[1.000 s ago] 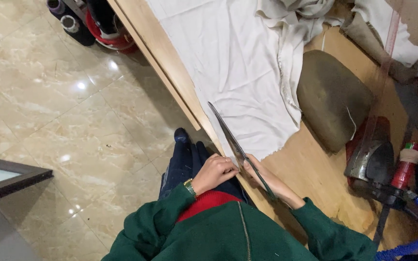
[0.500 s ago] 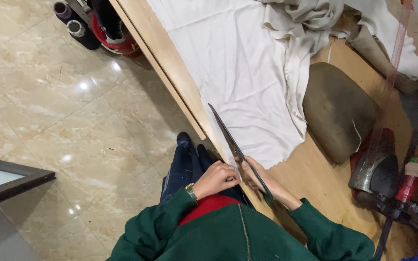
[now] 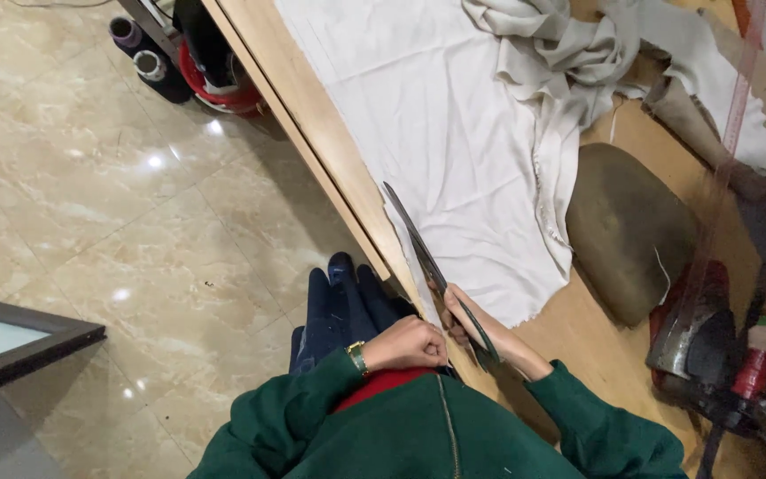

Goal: Measuring a piece of fabric with a ruler, marking it with a pencil, and then cutting along the line with scissors.

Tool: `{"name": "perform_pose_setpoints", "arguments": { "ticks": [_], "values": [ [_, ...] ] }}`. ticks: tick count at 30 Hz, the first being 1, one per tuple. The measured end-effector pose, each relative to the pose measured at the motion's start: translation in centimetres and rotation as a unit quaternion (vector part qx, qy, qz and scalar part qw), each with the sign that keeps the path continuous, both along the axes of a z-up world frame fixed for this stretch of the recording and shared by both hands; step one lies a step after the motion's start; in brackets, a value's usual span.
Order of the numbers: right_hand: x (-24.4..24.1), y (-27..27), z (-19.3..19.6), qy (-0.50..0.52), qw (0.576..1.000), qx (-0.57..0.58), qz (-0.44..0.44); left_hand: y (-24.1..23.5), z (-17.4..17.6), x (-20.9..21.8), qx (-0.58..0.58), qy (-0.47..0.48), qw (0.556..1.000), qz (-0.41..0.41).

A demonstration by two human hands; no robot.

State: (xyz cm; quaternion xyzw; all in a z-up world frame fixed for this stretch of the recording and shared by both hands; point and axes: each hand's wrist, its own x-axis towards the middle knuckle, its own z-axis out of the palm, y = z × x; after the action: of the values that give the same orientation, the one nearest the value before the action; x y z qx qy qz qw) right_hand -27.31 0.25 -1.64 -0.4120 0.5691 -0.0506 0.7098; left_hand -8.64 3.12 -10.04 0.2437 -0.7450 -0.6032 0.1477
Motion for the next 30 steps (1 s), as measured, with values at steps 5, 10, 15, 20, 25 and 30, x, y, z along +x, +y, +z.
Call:
{"name": "perform_pose_setpoints", "arguments": {
  "ticks": [5, 10, 15, 20, 25, 30],
  "values": [
    [1.2, -0.7, 2.6, -0.017, 0.999, 0.014, -0.049, -1.0, 0.5, 0.2, 0.043, -0.011, 0.998, -0.039],
    [2.0, -2.1, 4.4, -0.013, 0.998, 0.019, -0.050, -1.5, -0.5, -0.1, 0.072, -0.035, 0.994, -0.073],
    [2.5, -4.4, 2.0, -0.005, 1.000, -0.009, -0.017, -2.0, -1.5, -0.7, 0.099, -0.053, 0.986, -0.124],
    [1.5, -4.9, -1.3, -0.003, 1.000, -0.016, 0.007, -2.3, -2.5, -1.3, 0.135, -0.034, 0.979, -0.146],
    [2.1, -5.4, -1.1, -0.016, 1.000, -0.010, -0.013, -3.1, -2.6, -1.8, 0.128, -0.032, 0.974, -0.183],
    [4.0, -6.7, 4.0, -0.008, 0.999, -0.021, -0.035, -3.1, -3.1, -2.2, 0.114, -0.026, 0.972, -0.201]
  ]
}}
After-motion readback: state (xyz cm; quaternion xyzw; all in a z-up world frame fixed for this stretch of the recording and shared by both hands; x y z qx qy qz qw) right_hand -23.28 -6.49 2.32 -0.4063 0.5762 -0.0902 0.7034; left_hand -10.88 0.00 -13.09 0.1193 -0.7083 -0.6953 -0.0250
